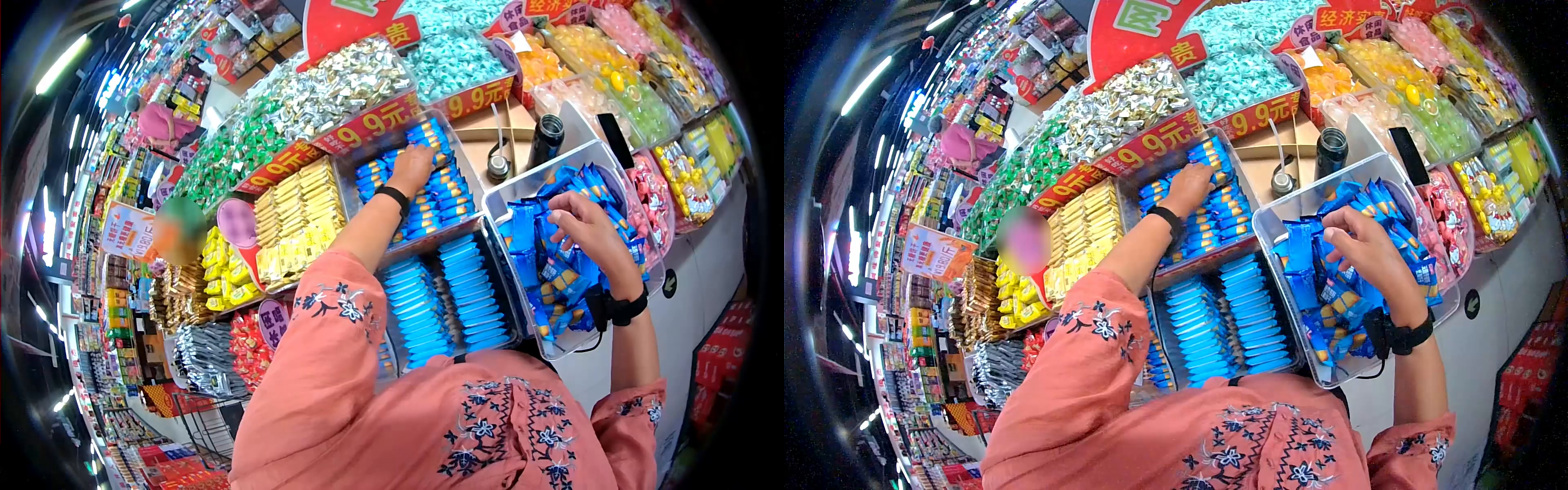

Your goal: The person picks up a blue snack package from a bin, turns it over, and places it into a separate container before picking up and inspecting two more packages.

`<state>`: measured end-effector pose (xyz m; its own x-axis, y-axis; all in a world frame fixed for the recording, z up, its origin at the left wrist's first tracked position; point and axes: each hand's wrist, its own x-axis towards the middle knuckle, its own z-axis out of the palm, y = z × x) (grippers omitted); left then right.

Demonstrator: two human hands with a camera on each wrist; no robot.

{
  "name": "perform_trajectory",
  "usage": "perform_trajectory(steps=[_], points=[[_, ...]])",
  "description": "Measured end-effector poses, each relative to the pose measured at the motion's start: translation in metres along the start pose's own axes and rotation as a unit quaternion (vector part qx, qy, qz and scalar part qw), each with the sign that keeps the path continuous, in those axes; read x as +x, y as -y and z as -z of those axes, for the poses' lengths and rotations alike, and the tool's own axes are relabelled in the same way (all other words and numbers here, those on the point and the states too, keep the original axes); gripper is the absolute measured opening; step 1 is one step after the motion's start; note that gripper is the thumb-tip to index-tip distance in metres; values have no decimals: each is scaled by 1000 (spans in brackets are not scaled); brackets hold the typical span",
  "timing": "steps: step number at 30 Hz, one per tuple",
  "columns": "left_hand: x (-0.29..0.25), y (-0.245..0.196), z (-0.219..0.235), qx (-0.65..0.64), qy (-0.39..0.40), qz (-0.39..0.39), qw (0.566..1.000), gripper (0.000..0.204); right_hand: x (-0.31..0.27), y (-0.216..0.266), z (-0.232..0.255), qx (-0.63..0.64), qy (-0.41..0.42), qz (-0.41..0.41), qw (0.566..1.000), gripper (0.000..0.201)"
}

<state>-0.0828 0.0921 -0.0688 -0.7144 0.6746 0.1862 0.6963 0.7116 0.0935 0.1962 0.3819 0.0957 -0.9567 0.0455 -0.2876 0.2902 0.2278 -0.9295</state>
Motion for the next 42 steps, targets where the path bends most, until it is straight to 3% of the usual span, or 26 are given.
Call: perform_trajectory(steps=[7, 8, 10, 19, 22, 28, 31, 37, 42], points=[[2, 10, -12, -56, -11, -16, 998, 27, 3, -9, 2, -1, 13, 41, 999, 28], [1, 11, -11, -53, -45, -37, 997, 21, 2, -7, 3, -2, 15, 38, 999, 29], [1, 4, 3, -36, 18, 15, 999, 24, -1, -7, 5, -9, 13, 29, 999, 31], [-3, 6, 16, -40, 37, -6, 998, 26, -2, 0, 1, -16, 7, 15, 1000, 33], [0, 7, 12, -25, 19, -27, 999, 30, -1, 1, 0, -22, 6, 15, 1000, 34], [1, -7, 16, 19, -46, 6, 999, 37, 0, 1, 0, -23, 12, 13, 1000, 33], [1, -4, 9, 3, -28, 12, 1000, 37, 0, 1, 0, -17, 12, 12, 1000, 33], [6, 0, -2, 65, -68, -60, 994, 25, 2, -2, -1, -30, 6, 26, 999, 34], [6, -3, 0, 61, -60, -47, 995, 26, 0, 3, 1, -42, 7, 26, 999, 33]])
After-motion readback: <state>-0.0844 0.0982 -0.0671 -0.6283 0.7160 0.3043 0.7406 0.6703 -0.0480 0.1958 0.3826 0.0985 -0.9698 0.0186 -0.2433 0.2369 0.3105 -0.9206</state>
